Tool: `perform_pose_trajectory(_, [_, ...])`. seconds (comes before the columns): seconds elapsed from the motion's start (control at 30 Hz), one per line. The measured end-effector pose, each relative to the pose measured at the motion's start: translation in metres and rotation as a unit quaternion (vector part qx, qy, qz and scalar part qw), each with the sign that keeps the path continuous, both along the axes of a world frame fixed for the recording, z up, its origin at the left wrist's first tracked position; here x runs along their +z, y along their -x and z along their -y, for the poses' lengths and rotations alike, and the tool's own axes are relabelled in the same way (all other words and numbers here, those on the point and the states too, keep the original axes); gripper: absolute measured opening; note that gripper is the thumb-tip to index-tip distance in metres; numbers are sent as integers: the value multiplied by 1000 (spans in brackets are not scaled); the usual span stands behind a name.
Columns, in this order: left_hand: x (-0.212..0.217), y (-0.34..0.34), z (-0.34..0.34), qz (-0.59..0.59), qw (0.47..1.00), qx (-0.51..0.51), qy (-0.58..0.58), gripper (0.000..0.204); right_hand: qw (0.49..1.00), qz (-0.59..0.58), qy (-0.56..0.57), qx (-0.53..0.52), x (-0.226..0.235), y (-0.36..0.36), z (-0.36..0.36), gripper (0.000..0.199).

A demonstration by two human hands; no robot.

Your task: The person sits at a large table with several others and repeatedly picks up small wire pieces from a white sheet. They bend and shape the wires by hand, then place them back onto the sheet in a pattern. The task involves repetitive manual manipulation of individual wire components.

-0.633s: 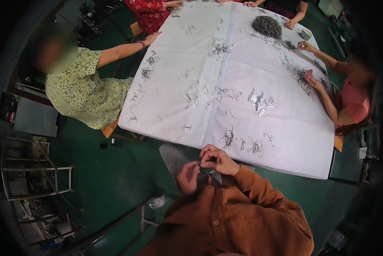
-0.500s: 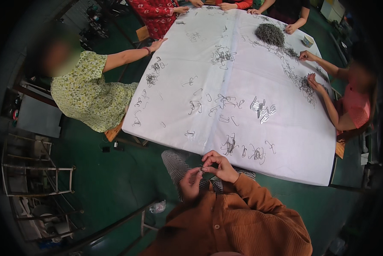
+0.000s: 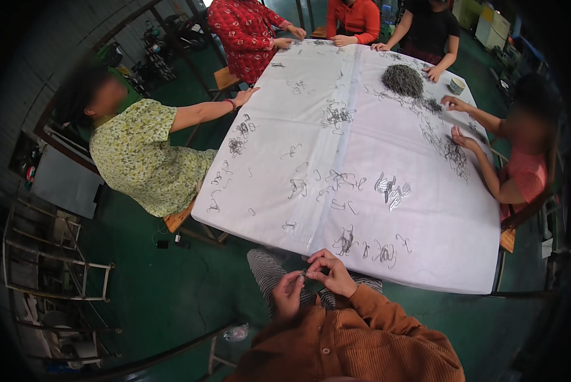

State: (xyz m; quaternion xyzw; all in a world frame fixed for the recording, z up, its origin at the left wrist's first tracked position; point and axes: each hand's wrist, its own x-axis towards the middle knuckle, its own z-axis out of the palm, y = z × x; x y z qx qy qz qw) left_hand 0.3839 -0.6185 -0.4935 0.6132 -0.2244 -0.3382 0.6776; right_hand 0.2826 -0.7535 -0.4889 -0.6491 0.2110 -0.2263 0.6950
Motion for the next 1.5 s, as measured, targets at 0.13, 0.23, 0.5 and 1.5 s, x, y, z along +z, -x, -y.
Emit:
perform_pose_trajectory(0.13, [-1,1,-2,36,999,-10,-3,16,1000,6,-22,-19,-8,-1,-5,8])
perform_pose_trajectory(0.23, [3,2,-4,56,998,-8,-15,16,1000,1,-4,-29,-5,-2,-9,9])
perform_pose_trajectory(0.5, [5,5,-9,240,970,7,-34,15,993,28,49,-99,-3,3,-31,11])
perform_pose_trajectory(1.5, [-12,31,-29,289,956,-44,8,36,980,71,142,-124,-3,37,-70,12])
